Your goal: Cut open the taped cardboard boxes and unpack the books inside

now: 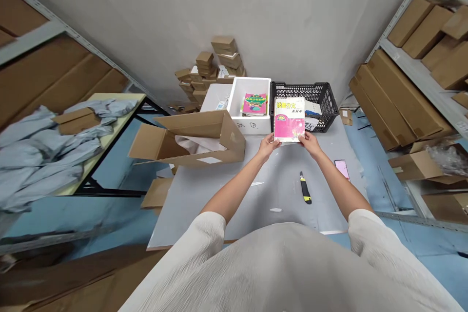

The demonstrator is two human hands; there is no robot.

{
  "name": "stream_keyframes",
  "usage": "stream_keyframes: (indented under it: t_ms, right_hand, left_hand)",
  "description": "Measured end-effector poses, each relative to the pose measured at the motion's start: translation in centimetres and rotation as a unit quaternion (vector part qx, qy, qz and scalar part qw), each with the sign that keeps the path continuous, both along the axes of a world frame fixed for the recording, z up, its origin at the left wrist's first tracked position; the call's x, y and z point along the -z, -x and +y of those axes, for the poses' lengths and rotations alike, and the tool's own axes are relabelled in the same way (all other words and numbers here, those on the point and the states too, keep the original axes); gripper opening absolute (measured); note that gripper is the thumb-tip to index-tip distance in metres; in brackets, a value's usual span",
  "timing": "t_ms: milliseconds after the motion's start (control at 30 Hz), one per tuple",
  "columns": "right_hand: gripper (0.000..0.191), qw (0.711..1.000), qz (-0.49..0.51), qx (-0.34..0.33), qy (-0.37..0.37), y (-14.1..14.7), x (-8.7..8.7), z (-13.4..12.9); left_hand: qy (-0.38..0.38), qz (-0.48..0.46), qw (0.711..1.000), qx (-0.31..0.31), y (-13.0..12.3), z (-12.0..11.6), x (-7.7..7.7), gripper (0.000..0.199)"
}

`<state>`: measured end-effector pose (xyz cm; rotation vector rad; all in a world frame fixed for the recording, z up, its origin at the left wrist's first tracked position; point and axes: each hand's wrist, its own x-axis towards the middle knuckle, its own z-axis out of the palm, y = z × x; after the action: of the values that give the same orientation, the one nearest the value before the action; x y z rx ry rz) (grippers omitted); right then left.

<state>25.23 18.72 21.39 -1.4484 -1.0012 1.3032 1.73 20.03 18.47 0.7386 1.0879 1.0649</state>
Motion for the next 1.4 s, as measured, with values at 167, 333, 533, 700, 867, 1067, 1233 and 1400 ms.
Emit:
stream_keyframes:
  t_ms: [167, 333, 533, 700, 867, 1067, 1233, 1400]
  right_hand:
    - [0.034, 0.999, -0.013, 0.028, 0.028, -0.9, 1.8, 4.1]
    - [0.031, 0.997, 0.001, 0.073, 0.039, -0.7, 3.1, 8.5]
    - [0.040, 0.988, 0.081, 0.129, 0.039, -0.1, 4.6, 12.2]
    - [0.030, 0.987, 0.113, 0.100, 0.063, 0.2, 6.0, 10.2]
    - [0.018, 0.988, 0.098, 0.063, 0.106, 1.0, 5.3, 7.2]
    - [0.015, 0.989, 0.072, 0.017, 0.130, 3.2, 3.3, 4.5]
    - [0.012, 0.989, 0.053, -0.031, 0.136, 6.3, 2.8, 1.8]
    - [0.015, 0.988, 0.034, -0.066, 0.137, 10.5, 2.7, -0.1]
  left_hand:
    - [0.072, -0.009, 0.997, 0.011, -1.3, 3.7, 0.4, 0.044]
    - [0.090, -0.036, 0.995, -0.027, -2.4, 7.5, 0.4, 0.031]
    - [0.124, 0.004, 0.984, -0.131, -3.7, 11.1, 1.2, 0.048]
    - [0.154, 0.081, 0.978, -0.118, -2.9, 9.1, 2.9, 0.046]
    - [0.152, 0.091, 0.980, -0.091, -1.8, 6.7, 2.4, 0.039]
    - [0.113, 0.098, 0.988, -0.042, -0.4, 3.5, 0.9, 0.036]
    - [0.090, 0.122, 0.988, -0.035, 2.1, 0.0, 0.2, 0.034]
    - [0.083, 0.138, 0.985, -0.060, 6.2, -3.5, -0.1, 0.033]
